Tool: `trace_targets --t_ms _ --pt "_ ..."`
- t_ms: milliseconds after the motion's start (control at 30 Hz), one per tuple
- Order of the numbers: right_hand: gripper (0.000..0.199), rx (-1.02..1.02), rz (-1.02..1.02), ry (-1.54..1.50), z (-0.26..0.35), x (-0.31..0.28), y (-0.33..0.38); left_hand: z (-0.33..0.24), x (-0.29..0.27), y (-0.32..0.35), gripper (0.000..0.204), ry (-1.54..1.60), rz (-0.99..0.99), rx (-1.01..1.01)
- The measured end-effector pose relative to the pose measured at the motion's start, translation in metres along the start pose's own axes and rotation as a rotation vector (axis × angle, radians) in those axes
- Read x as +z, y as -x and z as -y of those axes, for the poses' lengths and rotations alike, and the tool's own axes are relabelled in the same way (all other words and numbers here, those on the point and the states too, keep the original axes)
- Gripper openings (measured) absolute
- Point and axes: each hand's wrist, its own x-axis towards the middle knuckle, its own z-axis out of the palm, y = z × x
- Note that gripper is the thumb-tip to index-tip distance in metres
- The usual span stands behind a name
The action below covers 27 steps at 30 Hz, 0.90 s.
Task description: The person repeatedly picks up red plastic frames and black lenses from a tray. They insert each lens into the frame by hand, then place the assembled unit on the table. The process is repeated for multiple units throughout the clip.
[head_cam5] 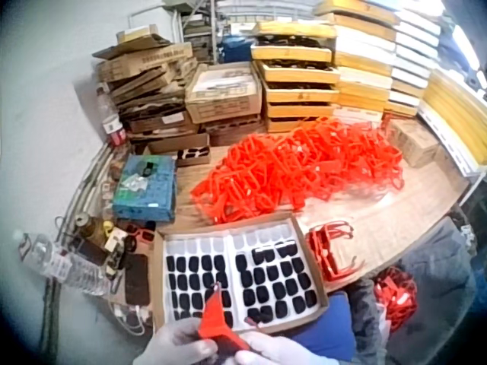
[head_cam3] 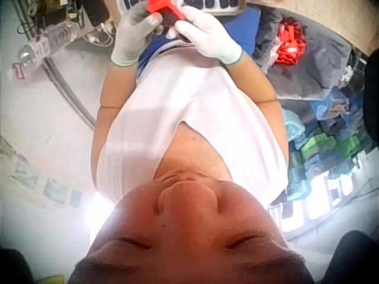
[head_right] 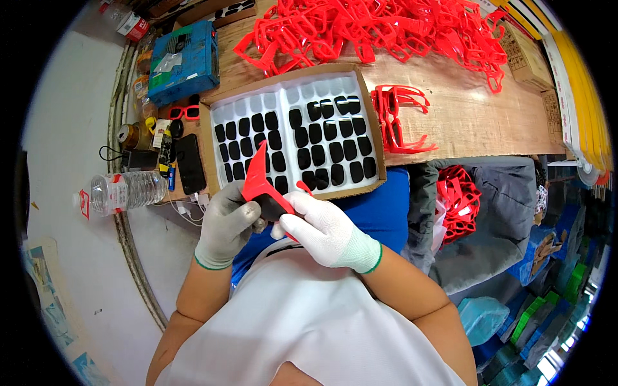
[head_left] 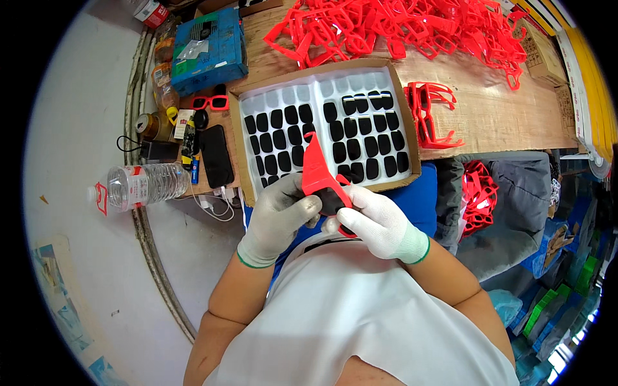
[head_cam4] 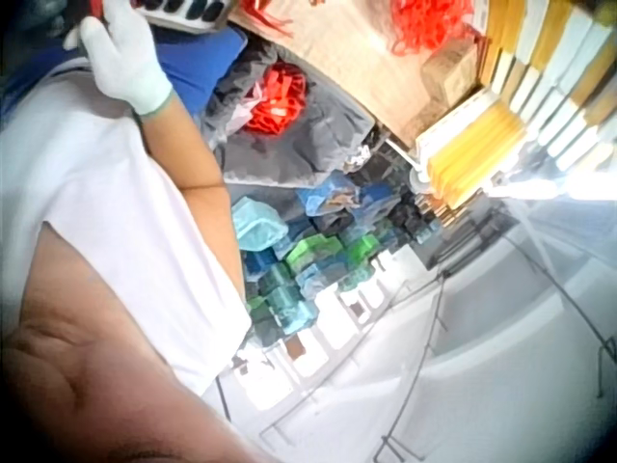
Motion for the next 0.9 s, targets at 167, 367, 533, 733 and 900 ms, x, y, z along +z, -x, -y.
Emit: trace_targets --t_ms 167,367,533,733,900 --pt "0.020 0.036 0.014 -0.115 -0.009 0.005 0.001 0.001 0.001 0.004 0.025 -0.031 0.011 -0.068" --pt "0.022 0.035 -0.011 -0.139 -0.010 0.005 0.001 -0.002 0.006 0.006 0.022 -0.042 0.009 -0.040" --pt "0.022 0.060 -0.167 -0.173 -0.005 0.017 -0.001 -0.004 0.017 0.001 0.018 -0.060 -0.044 0.029" --pt "0.018 -0.063 -0.328 0.230 -0.006 0.014 -0.006 0.014 0.034 -0.014 0.016 -0.447 -0.355 0.178" --pt "0.020 -0.090 -0.255 0.147 -0.008 0.010 -0.003 0.007 0.026 -0.007 0.012 -0.309 -0.223 0.171"
